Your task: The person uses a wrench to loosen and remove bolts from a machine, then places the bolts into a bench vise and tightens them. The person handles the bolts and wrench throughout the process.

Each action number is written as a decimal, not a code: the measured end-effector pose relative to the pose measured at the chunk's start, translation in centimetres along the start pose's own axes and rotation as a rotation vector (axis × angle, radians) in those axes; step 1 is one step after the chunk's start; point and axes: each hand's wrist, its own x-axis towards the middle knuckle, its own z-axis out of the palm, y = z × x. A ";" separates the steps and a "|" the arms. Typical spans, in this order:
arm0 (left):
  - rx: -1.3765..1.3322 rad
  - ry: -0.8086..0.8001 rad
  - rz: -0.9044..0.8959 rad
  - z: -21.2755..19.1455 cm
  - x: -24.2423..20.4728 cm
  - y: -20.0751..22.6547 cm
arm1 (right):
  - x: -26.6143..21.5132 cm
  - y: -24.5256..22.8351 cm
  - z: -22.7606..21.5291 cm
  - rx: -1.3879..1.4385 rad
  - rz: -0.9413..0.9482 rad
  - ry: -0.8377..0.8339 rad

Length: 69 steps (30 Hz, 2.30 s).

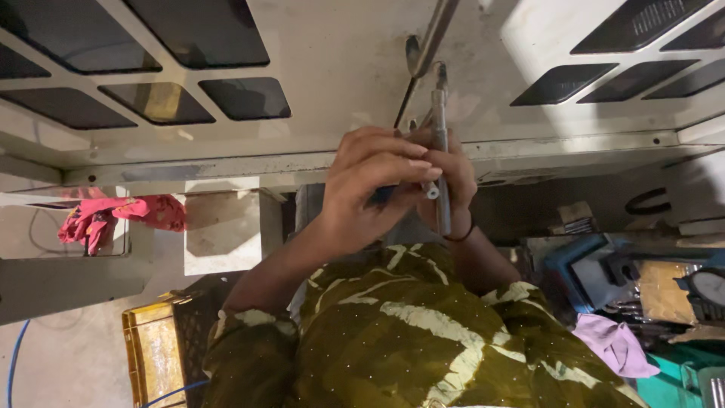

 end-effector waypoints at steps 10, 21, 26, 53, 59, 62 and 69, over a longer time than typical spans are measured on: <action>-0.037 -0.076 -0.040 -0.4 -0.4 0.0 | 0.7 -1.2 0.2 -0.170 0.117 -0.046; -0.023 -0.243 -0.127 -1.2 0.1 -0.9 | 0.6 -1.4 -0.3 -0.264 0.129 -0.118; -0.011 -0.197 -0.123 -0.8 -0.5 -2.2 | 0.0 -0.1 0.7 -0.306 0.172 -0.124; -0.233 -0.221 -0.147 -1.7 -0.3 -4.1 | -3.8 1.9 1.1 -0.139 0.298 -0.142; -0.236 -0.212 -0.201 -1.8 -0.4 -4.1 | -5.5 3.1 1.1 0.026 0.336 -0.118; -0.263 -0.149 -0.256 -2.1 -0.5 -4.2 | -5.5 3.1 1.1 0.137 0.380 -0.173; -0.304 -0.020 -0.269 -1.4 -1.1 -4.3 | -4.9 2.2 1.4 0.108 0.474 -0.267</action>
